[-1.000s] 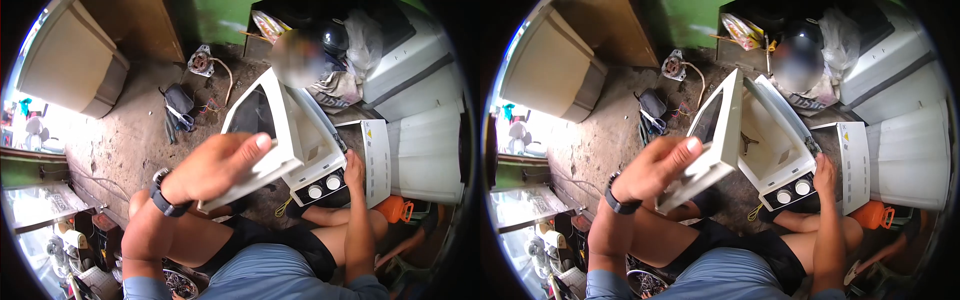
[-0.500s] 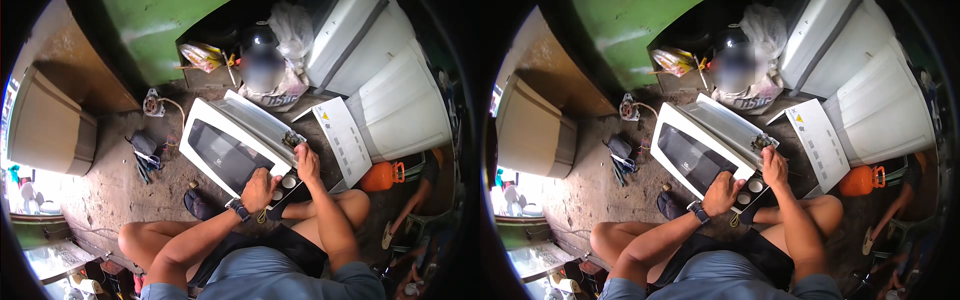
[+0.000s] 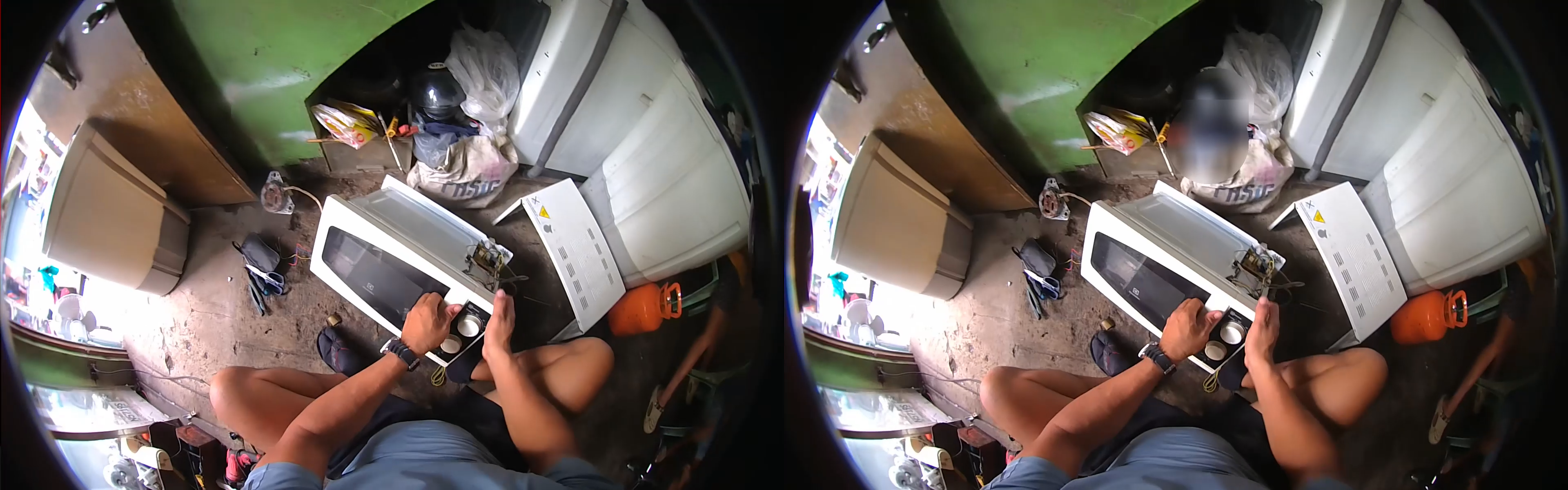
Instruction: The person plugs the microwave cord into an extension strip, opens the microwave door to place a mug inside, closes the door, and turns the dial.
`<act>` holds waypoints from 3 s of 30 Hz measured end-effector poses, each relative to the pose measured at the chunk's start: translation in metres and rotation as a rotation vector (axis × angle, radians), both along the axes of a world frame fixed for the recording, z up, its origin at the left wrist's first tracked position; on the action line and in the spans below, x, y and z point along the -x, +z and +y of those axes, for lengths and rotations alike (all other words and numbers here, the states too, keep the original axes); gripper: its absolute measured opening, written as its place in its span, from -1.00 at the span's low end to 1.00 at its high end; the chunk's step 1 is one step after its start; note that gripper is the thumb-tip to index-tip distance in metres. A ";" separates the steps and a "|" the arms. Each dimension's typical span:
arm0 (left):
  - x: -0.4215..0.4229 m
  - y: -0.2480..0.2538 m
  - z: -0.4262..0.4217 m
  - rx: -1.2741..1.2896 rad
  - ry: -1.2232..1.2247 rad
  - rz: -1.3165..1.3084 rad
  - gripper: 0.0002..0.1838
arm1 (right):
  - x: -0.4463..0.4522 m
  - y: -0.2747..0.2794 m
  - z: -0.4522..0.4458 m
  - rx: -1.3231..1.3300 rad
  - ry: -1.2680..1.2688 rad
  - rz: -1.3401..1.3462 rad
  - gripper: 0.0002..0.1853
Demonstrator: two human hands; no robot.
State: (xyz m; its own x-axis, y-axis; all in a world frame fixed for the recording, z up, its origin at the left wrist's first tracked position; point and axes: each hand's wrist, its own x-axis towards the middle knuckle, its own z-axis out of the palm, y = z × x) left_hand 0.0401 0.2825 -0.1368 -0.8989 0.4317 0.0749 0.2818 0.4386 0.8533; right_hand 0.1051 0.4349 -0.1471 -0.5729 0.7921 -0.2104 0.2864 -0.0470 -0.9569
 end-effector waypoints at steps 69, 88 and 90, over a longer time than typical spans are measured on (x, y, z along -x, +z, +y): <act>0.200 -0.171 -0.279 -1.010 0.937 -0.378 -0.32 | 0.123 -0.123 0.041 0.372 0.221 0.386 -0.73; 0.197 -0.185 -0.299 -0.746 1.085 -0.307 -0.36 | 0.288 -0.102 0.172 -0.903 0.399 -0.269 -0.73; 0.201 -0.181 -0.302 -0.764 1.060 -0.261 -0.40 | 0.277 -0.032 0.178 -0.939 0.497 -0.178 -0.71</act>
